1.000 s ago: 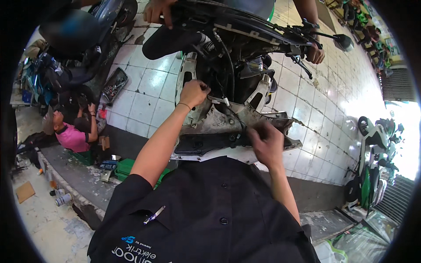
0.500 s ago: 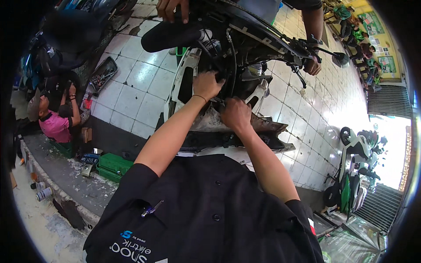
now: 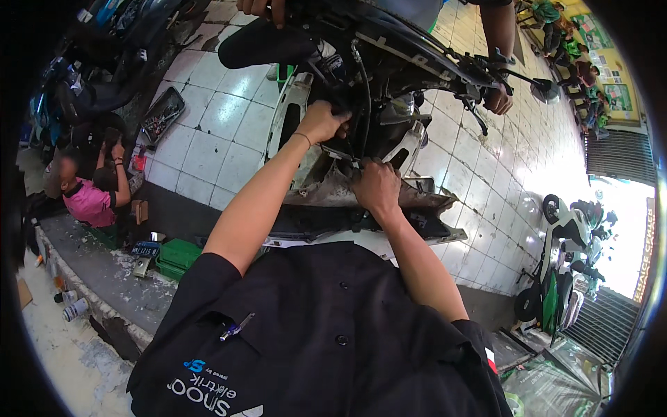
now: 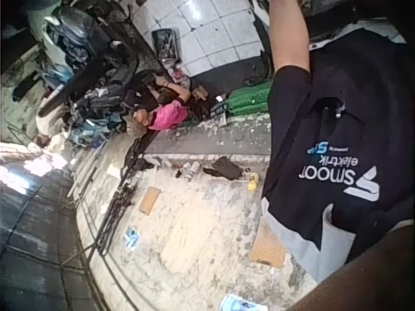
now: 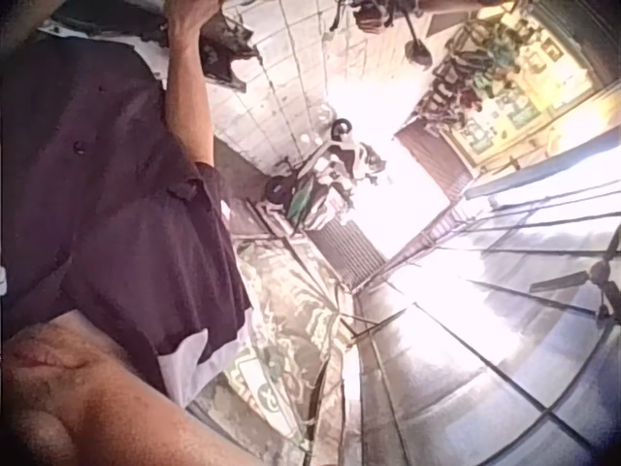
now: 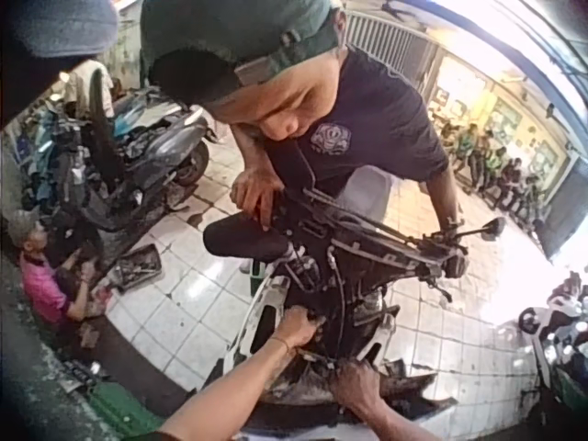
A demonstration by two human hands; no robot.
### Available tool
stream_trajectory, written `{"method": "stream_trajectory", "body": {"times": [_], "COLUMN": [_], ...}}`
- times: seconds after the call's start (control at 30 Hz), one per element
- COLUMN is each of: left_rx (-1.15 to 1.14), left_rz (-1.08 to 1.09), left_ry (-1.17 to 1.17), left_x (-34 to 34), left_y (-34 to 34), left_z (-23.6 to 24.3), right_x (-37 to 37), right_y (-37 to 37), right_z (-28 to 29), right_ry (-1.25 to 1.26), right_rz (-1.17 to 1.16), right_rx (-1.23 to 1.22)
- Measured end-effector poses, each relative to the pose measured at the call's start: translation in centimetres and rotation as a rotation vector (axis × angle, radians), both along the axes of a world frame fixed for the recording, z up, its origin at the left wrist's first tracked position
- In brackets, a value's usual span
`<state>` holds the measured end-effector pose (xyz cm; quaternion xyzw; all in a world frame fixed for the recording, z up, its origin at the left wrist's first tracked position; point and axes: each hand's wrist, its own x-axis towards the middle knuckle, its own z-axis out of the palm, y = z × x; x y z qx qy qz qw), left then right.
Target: The person wraps electrical tape around motorcycle wires, removes a front body panel, and secures the internal wires and connectors by hand.
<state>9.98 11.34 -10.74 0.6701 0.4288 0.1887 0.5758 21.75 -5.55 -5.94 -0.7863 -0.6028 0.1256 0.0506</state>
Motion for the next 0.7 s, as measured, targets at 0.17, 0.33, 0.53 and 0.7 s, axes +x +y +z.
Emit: {"method": "stream_trajectory", "body": {"times": [0.17,0.33,0.53,0.7], "left_rx": [-0.253,0.137,0.135,0.115], "left_rz": [0.036,-0.1,0.058,-0.016], "left_ry": [-0.193,0.041,0.039,-0.01], "left_x": [0.5,-0.1,0.2,-1.0], "left_y": [0.9,1.8,-1.4,-1.8], "left_z": [-0.2,-3.3,-0.8,-0.2], "right_x": [0.4,-0.3,0.2,0.3], "right_y": [0.1,0.1,0.2,0.3], "right_z": [-0.3,-0.2,0.2,0.2], "right_ry": [0.037,0.049,0.125,0.172], "right_rz": [-0.003,0.007,-0.055,-0.075], "right_rx": [0.024,0.026,0.015,0.011]}}
